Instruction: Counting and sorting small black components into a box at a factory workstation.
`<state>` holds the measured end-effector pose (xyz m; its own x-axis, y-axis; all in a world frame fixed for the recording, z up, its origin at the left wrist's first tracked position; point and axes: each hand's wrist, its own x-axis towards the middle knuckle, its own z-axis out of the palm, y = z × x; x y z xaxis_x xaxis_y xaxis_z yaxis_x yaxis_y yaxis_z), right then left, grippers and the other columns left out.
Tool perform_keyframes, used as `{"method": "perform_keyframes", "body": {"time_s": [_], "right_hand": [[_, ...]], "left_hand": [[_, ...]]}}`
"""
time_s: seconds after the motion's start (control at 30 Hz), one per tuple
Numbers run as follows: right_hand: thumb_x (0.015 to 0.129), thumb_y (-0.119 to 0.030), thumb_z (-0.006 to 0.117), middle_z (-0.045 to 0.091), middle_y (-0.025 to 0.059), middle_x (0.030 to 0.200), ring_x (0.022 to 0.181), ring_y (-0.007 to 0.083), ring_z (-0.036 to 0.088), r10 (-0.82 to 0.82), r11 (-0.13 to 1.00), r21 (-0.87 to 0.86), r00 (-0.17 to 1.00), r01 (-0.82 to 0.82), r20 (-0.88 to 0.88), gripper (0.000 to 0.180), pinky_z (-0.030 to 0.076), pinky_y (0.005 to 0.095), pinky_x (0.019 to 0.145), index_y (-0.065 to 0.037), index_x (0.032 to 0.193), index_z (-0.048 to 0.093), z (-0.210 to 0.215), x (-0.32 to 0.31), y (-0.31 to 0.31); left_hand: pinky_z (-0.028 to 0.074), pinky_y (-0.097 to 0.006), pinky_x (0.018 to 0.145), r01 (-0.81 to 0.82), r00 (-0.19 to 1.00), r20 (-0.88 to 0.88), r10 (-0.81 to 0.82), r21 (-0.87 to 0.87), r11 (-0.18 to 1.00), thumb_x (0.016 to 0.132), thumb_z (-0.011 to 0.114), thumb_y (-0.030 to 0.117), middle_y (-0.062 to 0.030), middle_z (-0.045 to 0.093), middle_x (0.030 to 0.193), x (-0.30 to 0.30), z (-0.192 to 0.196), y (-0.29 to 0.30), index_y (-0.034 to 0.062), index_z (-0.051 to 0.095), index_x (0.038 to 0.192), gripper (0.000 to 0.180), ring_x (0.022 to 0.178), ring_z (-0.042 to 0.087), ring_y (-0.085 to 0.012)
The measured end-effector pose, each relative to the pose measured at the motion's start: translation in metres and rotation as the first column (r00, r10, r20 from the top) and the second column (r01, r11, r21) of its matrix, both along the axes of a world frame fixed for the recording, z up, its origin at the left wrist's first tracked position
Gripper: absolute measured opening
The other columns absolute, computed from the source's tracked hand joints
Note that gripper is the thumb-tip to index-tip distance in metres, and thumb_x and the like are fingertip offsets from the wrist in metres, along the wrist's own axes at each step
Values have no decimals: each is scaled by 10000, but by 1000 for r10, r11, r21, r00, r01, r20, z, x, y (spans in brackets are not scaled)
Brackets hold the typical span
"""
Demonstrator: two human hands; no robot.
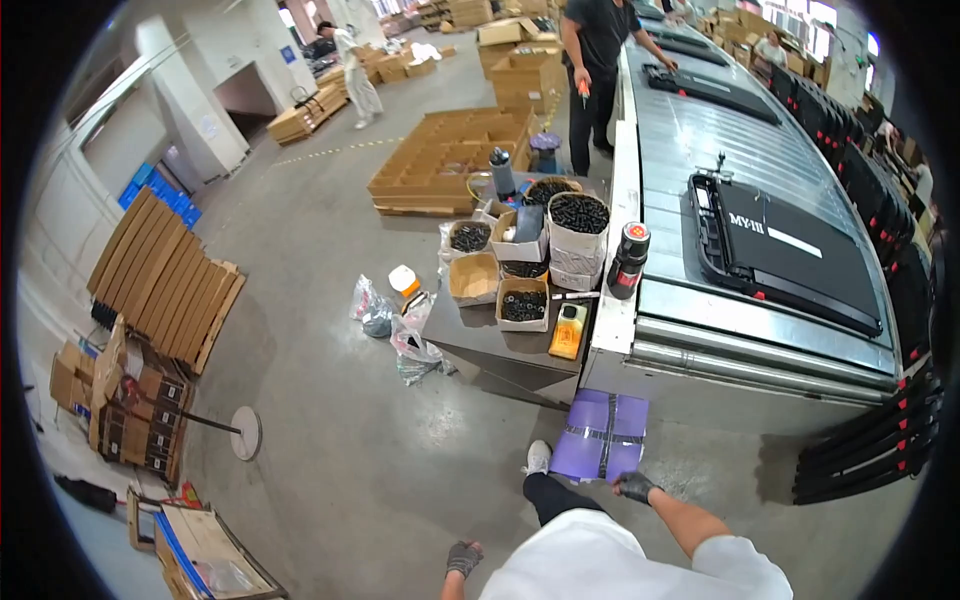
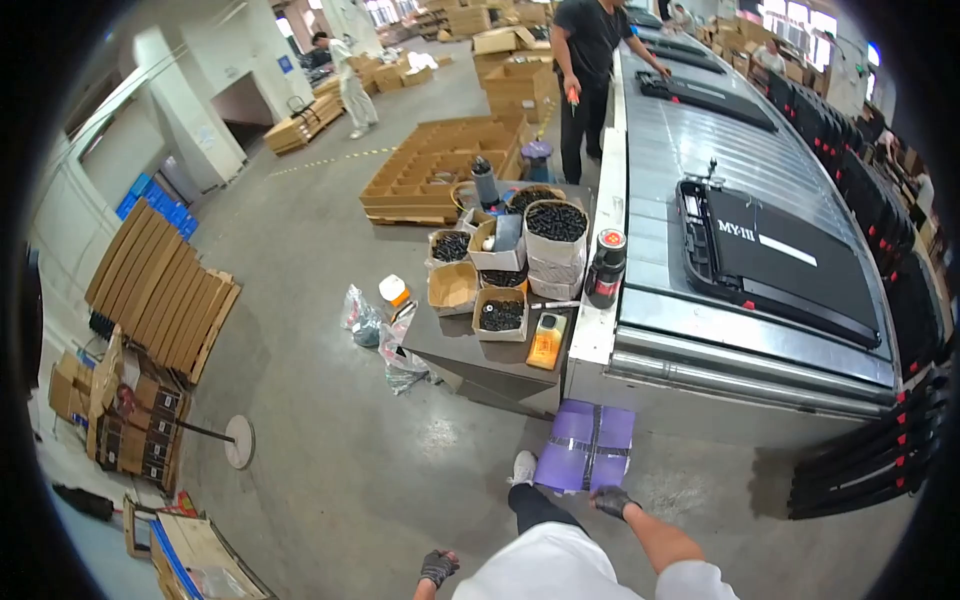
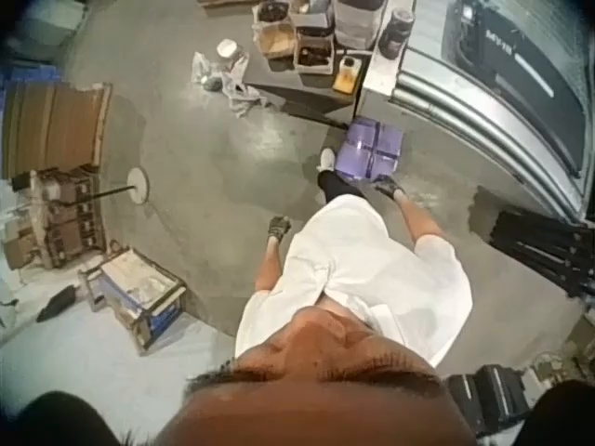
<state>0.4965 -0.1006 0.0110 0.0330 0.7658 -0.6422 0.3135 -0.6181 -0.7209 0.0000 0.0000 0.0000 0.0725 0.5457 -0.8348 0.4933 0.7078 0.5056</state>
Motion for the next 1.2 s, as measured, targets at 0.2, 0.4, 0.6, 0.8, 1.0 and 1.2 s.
{"method": "perform_keyframes", "body": {"time_s": [0.2,0.4,0.6,0.8,1.0,1.2], "right_hand": [[786,-203,676,672,59,910,856,161,619,-234,970,47,966,240,-106,317,491,300,807,-22,1046,660,21,5,150],[781,-195,671,676,73,964,885,176,623,-419,904,34,898,427,-136,297,493,309,822,-35,1031,664,42,18,191],[745,-155,714,658,72,867,810,169,619,-753,658,-33,655,753,-60,273,506,301,745,-10,970,659,42,6,156],[767,-179,702,653,72,881,809,204,643,-972,219,-204,233,954,44,316,513,351,693,-45,1035,601,47,-61,139],[782,-152,689,661,73,889,791,205,652,-993,103,-235,113,966,29,274,516,348,664,-51,1022,602,78,-143,186],[750,-95,665,667,58,841,734,190,652,-975,-201,-345,-154,917,159,247,510,327,629,-43,989,629,104,-243,209]], "left_hand": [[519,-286,538,-74,997,-3,75,113,991,864,623,134,-97,666,821,11,31,159,-11,594,1058,244,641,652,-203],[512,-287,656,339,939,-167,-300,309,889,841,648,156,-100,677,827,79,48,333,-21,631,1043,270,704,641,-165],[514,-303,701,556,814,-276,-511,625,548,821,660,176,-105,684,837,195,66,523,-17,631,1038,292,755,639,-162],[499,-369,840,390,816,-25,-578,762,517,791,683,228,-162,672,1011,363,95,694,-5,627,1066,365,936,652,-281],[501,-409,829,556,682,-247,-689,786,269,769,648,170,-128,597,1100,434,34,825,129,664,1064,298,1002,606,-281],[471,-410,883,678,50,-736,-676,522,-517,754,599,63,-156,540,1155,487,86,827,156,659,1091,355,1072,543,-327]]}}
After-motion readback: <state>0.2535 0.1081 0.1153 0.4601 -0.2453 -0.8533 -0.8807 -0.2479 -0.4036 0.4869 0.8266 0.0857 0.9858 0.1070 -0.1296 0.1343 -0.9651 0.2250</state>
